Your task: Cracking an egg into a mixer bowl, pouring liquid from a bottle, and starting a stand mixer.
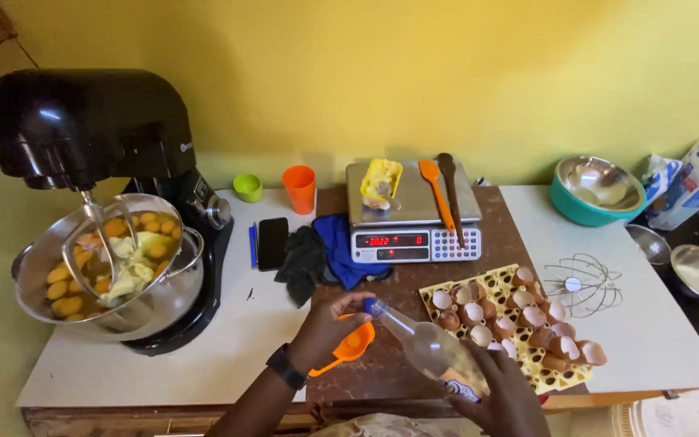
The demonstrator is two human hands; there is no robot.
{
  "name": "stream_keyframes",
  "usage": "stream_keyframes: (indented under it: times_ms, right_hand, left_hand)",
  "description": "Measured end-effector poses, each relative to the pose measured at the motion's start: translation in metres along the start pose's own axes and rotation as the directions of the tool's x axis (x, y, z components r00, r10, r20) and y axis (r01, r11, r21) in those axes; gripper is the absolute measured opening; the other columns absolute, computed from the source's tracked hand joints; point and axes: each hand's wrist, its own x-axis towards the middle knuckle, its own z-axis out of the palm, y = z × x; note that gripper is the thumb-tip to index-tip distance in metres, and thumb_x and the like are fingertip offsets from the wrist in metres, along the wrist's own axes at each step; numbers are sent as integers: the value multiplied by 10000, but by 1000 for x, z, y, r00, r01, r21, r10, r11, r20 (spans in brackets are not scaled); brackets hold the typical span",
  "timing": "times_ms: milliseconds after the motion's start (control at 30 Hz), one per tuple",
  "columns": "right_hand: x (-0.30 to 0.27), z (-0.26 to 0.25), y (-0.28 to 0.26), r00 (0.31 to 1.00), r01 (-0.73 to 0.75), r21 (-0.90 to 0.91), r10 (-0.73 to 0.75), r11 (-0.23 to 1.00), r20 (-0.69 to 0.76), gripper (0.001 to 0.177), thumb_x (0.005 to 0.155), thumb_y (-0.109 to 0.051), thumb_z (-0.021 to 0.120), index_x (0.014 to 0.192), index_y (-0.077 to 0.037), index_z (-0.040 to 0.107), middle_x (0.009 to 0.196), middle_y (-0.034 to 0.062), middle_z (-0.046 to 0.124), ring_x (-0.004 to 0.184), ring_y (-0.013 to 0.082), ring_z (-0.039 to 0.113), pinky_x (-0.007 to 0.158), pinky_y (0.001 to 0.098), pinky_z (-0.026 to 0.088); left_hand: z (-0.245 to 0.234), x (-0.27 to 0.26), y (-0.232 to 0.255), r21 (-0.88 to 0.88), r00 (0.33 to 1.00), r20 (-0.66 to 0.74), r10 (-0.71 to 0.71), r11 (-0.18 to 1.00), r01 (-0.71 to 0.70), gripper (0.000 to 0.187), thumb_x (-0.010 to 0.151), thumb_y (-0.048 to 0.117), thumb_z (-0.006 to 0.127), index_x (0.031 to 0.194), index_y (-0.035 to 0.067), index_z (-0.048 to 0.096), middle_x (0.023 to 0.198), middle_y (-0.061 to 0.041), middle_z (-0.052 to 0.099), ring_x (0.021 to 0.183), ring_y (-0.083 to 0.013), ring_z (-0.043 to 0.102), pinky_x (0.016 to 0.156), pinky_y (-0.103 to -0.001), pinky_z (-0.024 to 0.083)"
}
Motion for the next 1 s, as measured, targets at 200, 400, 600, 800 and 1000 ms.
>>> stream_keyframes:
  times_ms: [200,400,600,800,1000]
  right_hand:
    - [1,-13,-14,886,203,-239,-282,950,-369,1098,640,-648,1005,1596,-332,568,1396,70,724,1191,329,724,917,543,637]
    - [0,-39,-44,845,202,-269,-306,942,-438,1033,681,-695,938,1579,-314,596,1412,69,706,1204,338,693,942,514,610]
    - [12,-16,-66,991,35,317,9,948,-136,1130,624,-428,1083,1624,-343,562,1514,25,687,1331,288,736,1062,486,648]
    - [12,-26,-118,978,136,531,-27,837,-208,943,652,-345,1035,1500,-173,661,1415,109,731,1293,334,734,992,505,673]
    - [4,-36,-157,837,-313,947,-451,74,311,956,708,-583,859,1421,26,676,1225,217,810,1098,360,783,996,457,577]
  left_hand:
    - [-10,0,15,6,989,3,145,989,-145,461,961,289,766,1384,110,808,1304,-58,863,1181,-176,807,1044,-305,627]
    - [-30,3,29,1,944,50,327,945,-328,497,1020,410,671,1434,149,759,1479,-81,750,1374,-216,710,1139,-370,585]
    - [-30,3,40,-226,911,83,404,898,-378,394,1093,242,584,1459,155,699,1538,-67,719,1234,-163,648,1055,-312,486]
    - [-16,11,92,-606,921,-169,351,700,-378,209,1045,281,714,977,123,594,907,-89,716,1075,-316,795,1020,-448,573]
    - [-24,47,117,-907,648,258,716,411,-92,195,1106,169,665,1240,90,546,846,-33,610,922,-299,738,1040,-537,603]
